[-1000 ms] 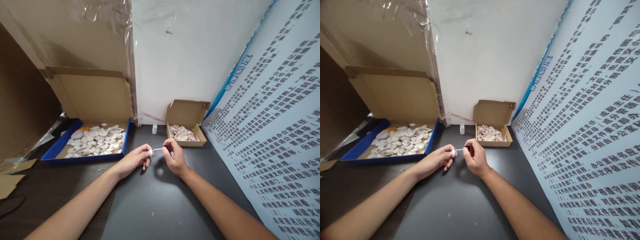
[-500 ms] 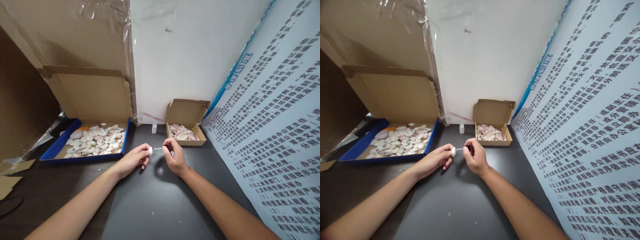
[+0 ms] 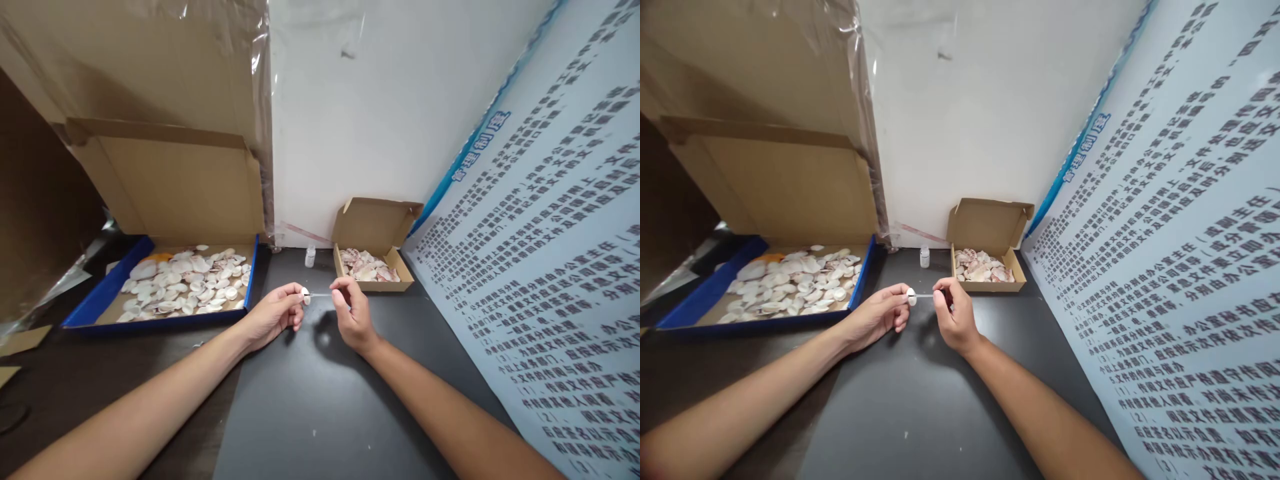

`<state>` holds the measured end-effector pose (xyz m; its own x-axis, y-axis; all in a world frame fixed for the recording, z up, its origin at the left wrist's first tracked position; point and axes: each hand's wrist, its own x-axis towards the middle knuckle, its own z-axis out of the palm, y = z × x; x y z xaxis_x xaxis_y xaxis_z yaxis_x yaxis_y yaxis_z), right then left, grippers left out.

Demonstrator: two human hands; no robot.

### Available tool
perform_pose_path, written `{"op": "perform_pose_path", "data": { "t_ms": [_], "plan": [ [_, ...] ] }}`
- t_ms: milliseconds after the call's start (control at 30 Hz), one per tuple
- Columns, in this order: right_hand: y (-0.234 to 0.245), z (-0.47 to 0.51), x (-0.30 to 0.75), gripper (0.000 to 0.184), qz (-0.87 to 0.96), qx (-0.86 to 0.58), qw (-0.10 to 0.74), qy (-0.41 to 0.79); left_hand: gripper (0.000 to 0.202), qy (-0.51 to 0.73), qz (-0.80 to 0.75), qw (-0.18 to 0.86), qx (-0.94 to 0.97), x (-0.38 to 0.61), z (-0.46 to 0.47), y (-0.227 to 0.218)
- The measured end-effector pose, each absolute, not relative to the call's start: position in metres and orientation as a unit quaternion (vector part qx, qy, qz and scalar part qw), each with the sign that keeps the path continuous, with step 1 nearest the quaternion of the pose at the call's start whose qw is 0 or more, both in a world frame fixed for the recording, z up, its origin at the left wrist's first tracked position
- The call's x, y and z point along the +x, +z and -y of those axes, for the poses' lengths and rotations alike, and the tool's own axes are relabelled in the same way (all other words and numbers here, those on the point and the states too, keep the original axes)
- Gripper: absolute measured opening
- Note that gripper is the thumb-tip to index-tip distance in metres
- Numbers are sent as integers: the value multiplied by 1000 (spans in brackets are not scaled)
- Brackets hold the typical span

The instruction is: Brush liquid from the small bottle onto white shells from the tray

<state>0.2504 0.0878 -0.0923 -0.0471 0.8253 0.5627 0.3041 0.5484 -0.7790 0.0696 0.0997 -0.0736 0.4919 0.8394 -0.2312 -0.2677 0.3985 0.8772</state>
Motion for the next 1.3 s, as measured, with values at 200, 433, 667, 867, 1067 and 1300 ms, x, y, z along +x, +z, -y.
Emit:
{"op": "perform_pose_path", "data": {
  "t_ms": [200, 433, 667, 867, 1067, 1300],
  "plan": [
    [-92, -94, 249, 10, 677, -429, 555, 224, 19, 380, -335, 766, 395, 70, -102, -76],
    [-90, -95, 250, 7, 685, -429, 544, 227, 20, 383, -336, 772, 380, 68, -103, -75],
    [-85, -93, 251, 17, 714, -416, 518, 220, 19, 371, -340, 781, 370, 68, -102, -74],
    [-84, -90, 251, 20, 711, -410, 522, 231, 17, 361, -348, 785, 365, 67, -101, -72],
    [-86, -88, 250, 7, 692, -440, 522, 233, 18, 358, -348, 783, 372, 67, -100, -71],
    [-88, -87, 250, 3, 689, -435, 524, 248, 14, 355, -354, 780, 374, 67, -100, -71]
  ]
}}
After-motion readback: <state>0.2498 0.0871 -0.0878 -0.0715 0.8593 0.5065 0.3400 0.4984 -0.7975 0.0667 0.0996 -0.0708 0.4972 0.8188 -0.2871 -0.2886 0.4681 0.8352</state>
